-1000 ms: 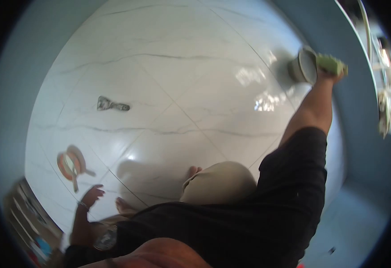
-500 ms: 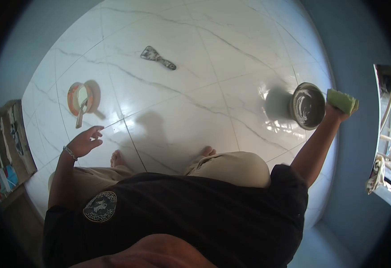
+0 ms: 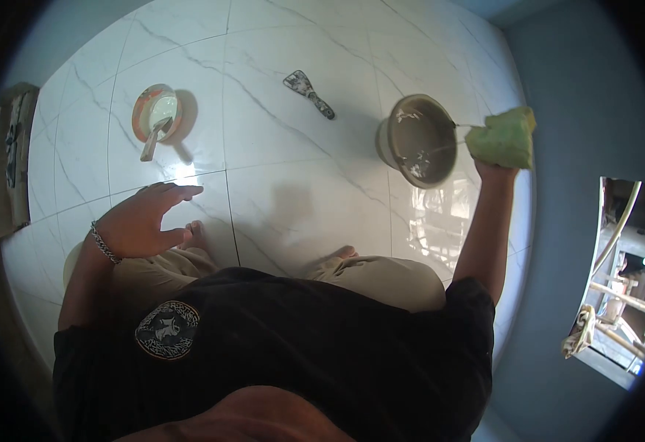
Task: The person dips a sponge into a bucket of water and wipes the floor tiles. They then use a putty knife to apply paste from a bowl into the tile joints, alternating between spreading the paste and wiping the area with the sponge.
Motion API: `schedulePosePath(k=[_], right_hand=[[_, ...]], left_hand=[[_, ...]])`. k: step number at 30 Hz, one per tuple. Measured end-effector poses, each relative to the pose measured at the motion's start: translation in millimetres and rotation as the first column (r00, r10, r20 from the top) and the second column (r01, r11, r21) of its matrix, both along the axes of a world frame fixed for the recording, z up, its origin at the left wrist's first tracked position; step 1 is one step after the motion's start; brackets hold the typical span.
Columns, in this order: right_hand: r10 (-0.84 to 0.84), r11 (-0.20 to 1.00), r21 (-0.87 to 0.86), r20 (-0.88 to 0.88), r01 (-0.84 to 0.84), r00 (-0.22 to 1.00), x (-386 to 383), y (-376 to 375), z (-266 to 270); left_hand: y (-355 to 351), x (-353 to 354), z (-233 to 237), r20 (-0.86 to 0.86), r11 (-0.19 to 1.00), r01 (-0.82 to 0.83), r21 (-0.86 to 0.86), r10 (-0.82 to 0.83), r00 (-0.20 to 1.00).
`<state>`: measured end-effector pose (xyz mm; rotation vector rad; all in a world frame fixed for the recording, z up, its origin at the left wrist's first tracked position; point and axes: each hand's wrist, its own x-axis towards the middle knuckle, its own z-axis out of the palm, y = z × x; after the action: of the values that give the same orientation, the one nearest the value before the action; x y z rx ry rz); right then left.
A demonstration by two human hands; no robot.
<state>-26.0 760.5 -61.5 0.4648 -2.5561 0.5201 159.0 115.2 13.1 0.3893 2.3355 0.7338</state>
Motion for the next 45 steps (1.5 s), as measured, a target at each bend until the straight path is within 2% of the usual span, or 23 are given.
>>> schedulePosePath(k=[3,4,5,6,8,9,10,12,17,19,22,23,26,28,30,31,32,34,36,38,39,43,45], right_hand=[[0.14,0.988,0.084,-0.086,-0.133,0.986,-32.0,-79.3,10.4],[0.395,0.773,-0.59,0.157,-0.235,0.905,-42.6,-96.8,6.2],[0.701,0.221,-0.975,0.157,-0.003,0.695,-51.7,-115.0,2.5],[0.711,0.217,-0.976,0.152,-0.009,0.686,-57.5,-136.1,-0.8],[0.799,-0.019,-0.983,0.096,0.185,0.594,-70.0,-172.2,-7.2],[0.758,0.165,-0.977,0.211,0.132,0.617,-81.6,-184.8,-10.1],[0.765,0.155,-0.98,0.199,0.124,0.612,-92.4,-196.1,-9.3],[0.839,-0.029,-0.909,0.203,0.415,0.504,-105.5,-220.0,-6.8],[0.828,-0.006,-0.924,0.211,0.383,0.52,-118.5,-265.1,-6.5],[0.769,0.232,-0.967,0.25,0.107,0.588,-115.6,-280.9,-9.4],[0.767,0.345,-0.939,0.285,0.005,0.575,-122.4,-296.9,-15.3],[0.828,0.118,-0.948,0.258,0.295,0.498,-121.4,-299.6,-6.7],[0.862,0.207,-0.949,0.292,0.237,0.414,-142.9,-272.2,-17.7],[0.795,0.249,-0.931,0.353,0.265,0.493,-133.9,-269.2,-3.5],[0.444,0.557,-0.683,0.726,0.473,0.525,-117.1,-265.9,27.4],[0.196,0.664,-0.611,0.699,0.431,0.688,-132.5,-252.4,1.7],[0.188,0.642,-0.621,0.696,0.449,0.693,-132.4,-246.6,-9.7],[-0.046,0.892,-0.393,0.414,0.224,0.909,-122.1,-248.0,-14.7],[-0.015,0.948,-0.305,0.246,0.092,0.969,-97.9,-264.4,-16.2],[0.054,0.967,-0.255,0.309,0.028,0.95,-88.6,-278.5,-30.1],[-0.027,0.997,-0.059,0.377,0.053,0.926,-80.1,-282.3,-26.7],[-0.075,0.983,-0.101,0.549,0.155,0.832,-79.7,-243.5,-12.9],[0.002,0.99,-0.128,0.427,0.058,0.904,-55.5,-190.5,-9.0]], left_hand=[[-5.6,8.0,9.2,0.022,0.995,-0.018,0.102,0.016,1.0],[-6.0,9.9,13.5,0.034,0.998,-0.026,0.059,0.024,0.999],[-7.0,12.1,18.0,0.046,0.999,-0.034,0.014,0.033,0.998],[-8.4,15.0,18.6,0.043,0.999,-0.048,0.011,0.047,0.998],[-10.0,19.9,17.0,0.007,0.998,-0.039,-0.055,0.04,0.999],[-9.4,21.5,17.3,0.001,0.997,-0.05,-0.064,0.05,0.999],[-8.1,22.1,17.9,-0.035,0.999,-0.015,-0.038,0.013,0.999],[-1.5,24.2,22.1,-0.067,1.0,0.015,-0.025,-0.016,0.998],[17.2,23.2,27.1,-0.041,0.993,0.115,0.003,-0.115,0.993],[20.4,20.8,23.0,-0.011,0.991,0.132,-0.024,-0.132,0.991],[20.3,15.7,17.5,-0.01,0.987,0.147,-0.062,-0.148,0.989],[21.4,13.4,16.8,-0.005,0.985,0.164,-0.062,-0.164,0.986],[23.7,8.0,11.8,0.016,0.988,0.141,-0.061,-0.14,0.99],[21.7,2.4,6.7,-0.001,0.992,0.103,-0.077,-0.103,0.995],[20.5,-5.2,3.3,0.017,0.989,0.105,-0.106,-0.104,0.994],[20.4,-9.2,0.8,0.035,0.987,0.095,-0.129,-0.092,0.995],[20.9,-12.7,-2.0,0.036,0.982,0.123,-0.144,-0.119,0.992],[28.6,-20.3,-6.9,0.039,0.983,0.119,-0.136,-0.115,0.993],[35.4,-31.3,-19.3,0.076,0.975,0.161,-0.153,-0.151,0.986],[40.5,-40.7,-34.9,0.088,0.98,0.153,-0.129,-0.142,0.986],[47.3,-47.0,-37.3,0.075,0.976,0.163,-0.145,-0.154,0.985],[64.3,-63.8,-42.3,0.004,0.977,0.167,-0.135,-0.168,0.986],[76.8,-78.0,-34.4,0.002,0.983,0.154,-0.096,-0.154,0.988]])
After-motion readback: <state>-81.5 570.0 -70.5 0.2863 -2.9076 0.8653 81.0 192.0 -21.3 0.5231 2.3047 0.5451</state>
